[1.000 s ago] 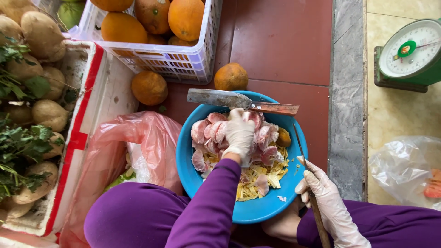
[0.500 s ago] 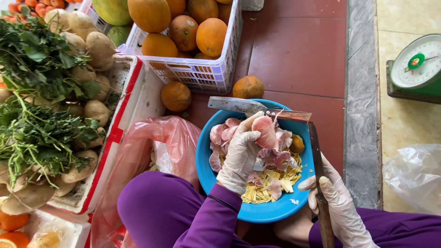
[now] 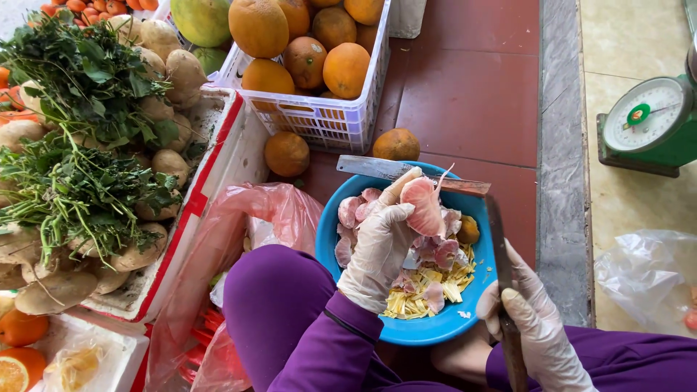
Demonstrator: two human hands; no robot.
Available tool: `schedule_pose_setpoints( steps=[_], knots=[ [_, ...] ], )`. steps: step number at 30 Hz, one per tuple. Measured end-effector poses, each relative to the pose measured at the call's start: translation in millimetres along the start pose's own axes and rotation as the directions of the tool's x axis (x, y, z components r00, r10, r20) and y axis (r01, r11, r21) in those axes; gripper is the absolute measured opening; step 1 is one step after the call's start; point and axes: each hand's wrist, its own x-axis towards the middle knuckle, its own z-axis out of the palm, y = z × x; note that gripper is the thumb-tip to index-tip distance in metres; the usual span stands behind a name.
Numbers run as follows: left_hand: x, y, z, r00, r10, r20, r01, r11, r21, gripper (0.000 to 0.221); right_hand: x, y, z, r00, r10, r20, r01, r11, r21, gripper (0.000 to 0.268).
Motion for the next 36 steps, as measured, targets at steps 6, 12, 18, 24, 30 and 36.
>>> schedule_pose_setpoints(
  steps=[6, 12, 18, 24, 30, 36],
  knots=[
    [-3.2, -2.4, 1.5, 0.998, -0.030, 0.048, 0.036, 0.990, -0.137, 0.067, -1.0, 10.7, 5.6, 0.976, 0.162, 0.142, -0.115, 0.949, -0.292, 0.096],
    [-1.1, -6.8, 0.5, 0.999, 0.033, 0.027, -0.026, 0.973, -0.231, 0.045, 10.8, 11.3, 6.5, 0.969, 0.230, -0.091, -0.247, 0.869, -0.429, 0.089],
    [16.0, -32.1, -25.4, 0.974, -0.072, -0.216, 0.006, 0.957, -0.291, 0.031, 12.3, 9.1, 17.5, 0.939, 0.335, -0.075, -0.331, 0.826, -0.455, 0.088],
    [14.6, -39.8, -22.3, 0.931, -0.090, -0.354, -0.020, 0.955, -0.295, 0.031, 11.8, 9.1, 29.0, 0.950, 0.281, -0.138, -0.290, 0.629, -0.721, 0.094],
    [7.9, -47.2, -17.4, 0.956, -0.074, -0.282, -0.033, 0.933, -0.357, 0.016, 24.8, 10.7, 44.4, 0.991, 0.127, -0.040, -0.109, 0.596, -0.796, 0.091],
    [7.6, -45.7, -10.3, 0.964, -0.087, -0.251, 0.012, 0.958, -0.286, 0.015, 46.3, 12.3, 50.1, 0.998, 0.019, 0.068, 0.045, 0.575, -0.817, 0.082]
  ],
)
